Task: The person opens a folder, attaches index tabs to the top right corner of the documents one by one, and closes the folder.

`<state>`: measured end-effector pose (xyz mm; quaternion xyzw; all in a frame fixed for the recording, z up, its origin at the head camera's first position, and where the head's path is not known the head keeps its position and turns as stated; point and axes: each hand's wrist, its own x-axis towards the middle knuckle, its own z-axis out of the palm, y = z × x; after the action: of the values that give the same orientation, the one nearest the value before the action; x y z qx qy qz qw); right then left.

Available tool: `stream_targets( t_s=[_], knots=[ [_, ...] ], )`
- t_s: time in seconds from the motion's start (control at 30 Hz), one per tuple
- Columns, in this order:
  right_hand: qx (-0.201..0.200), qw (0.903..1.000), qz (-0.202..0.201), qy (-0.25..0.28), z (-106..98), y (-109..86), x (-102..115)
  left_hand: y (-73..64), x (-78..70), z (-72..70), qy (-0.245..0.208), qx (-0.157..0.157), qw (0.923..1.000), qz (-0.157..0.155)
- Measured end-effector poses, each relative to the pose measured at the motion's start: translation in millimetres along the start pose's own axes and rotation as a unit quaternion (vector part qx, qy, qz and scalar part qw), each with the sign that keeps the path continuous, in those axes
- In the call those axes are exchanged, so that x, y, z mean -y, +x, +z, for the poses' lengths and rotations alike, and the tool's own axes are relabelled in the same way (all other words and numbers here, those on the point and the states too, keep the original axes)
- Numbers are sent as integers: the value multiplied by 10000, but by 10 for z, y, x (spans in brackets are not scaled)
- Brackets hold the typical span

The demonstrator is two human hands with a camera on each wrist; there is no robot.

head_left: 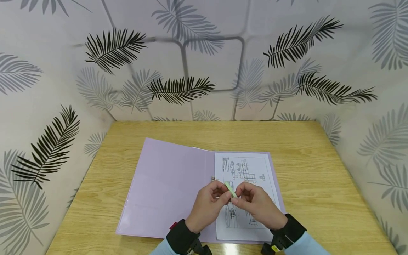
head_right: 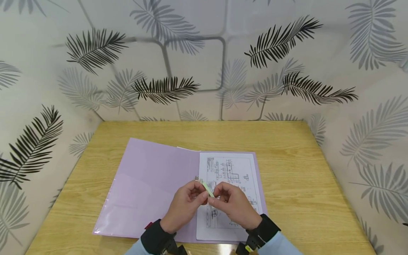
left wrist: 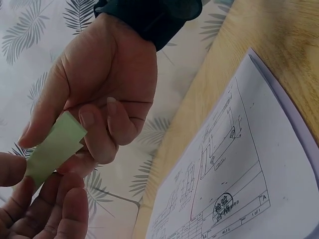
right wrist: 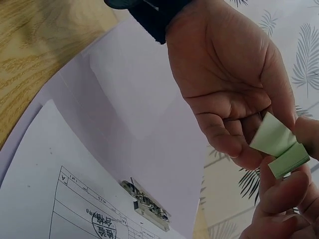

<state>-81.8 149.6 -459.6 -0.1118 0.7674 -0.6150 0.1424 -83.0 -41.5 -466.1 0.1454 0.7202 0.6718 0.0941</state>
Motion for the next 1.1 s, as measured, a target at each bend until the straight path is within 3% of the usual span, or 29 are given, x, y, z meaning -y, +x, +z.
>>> stream_targets(
  t_s=[0.1, 0.2, 0.3, 0.43, 0.53, 0.67, 0.93, 1.1],
  knots=[
    [-88, 10000, 26, 7, -2, 3, -14, -6, 14, -3, 100, -49, 9998, 134],
    [-313, 9995, -27, -95, 3, 5, -35, -6, 22, 2, 712, -232, 9963, 421],
    [-567, 9974, -184, -399, 8, 4, -53, -5, 31, 16, 1516, -444, 9839, 834],
    [-946, 9886, -520, -1053, 4, -2, -56, -13, 34, 28, 2081, -552, 9696, 1160],
    [-1207, 9803, -661, -1417, -19, 2, -60, -20, 33, 26, 2232, -547, 9662, 1170],
    [-1582, 9740, -596, -1507, -106, 15, -81, -25, 40, 19, 2263, -529, 9661, 1122],
    [-1879, 9780, 126, -894, -442, 37, -88, -26, 87, 15, 2150, -627, 9678, 1153],
    [-2083, 9738, 577, -713, -763, 96, -128, -35, 83, 12, 2093, -612, 9685, 1198]
  ],
)
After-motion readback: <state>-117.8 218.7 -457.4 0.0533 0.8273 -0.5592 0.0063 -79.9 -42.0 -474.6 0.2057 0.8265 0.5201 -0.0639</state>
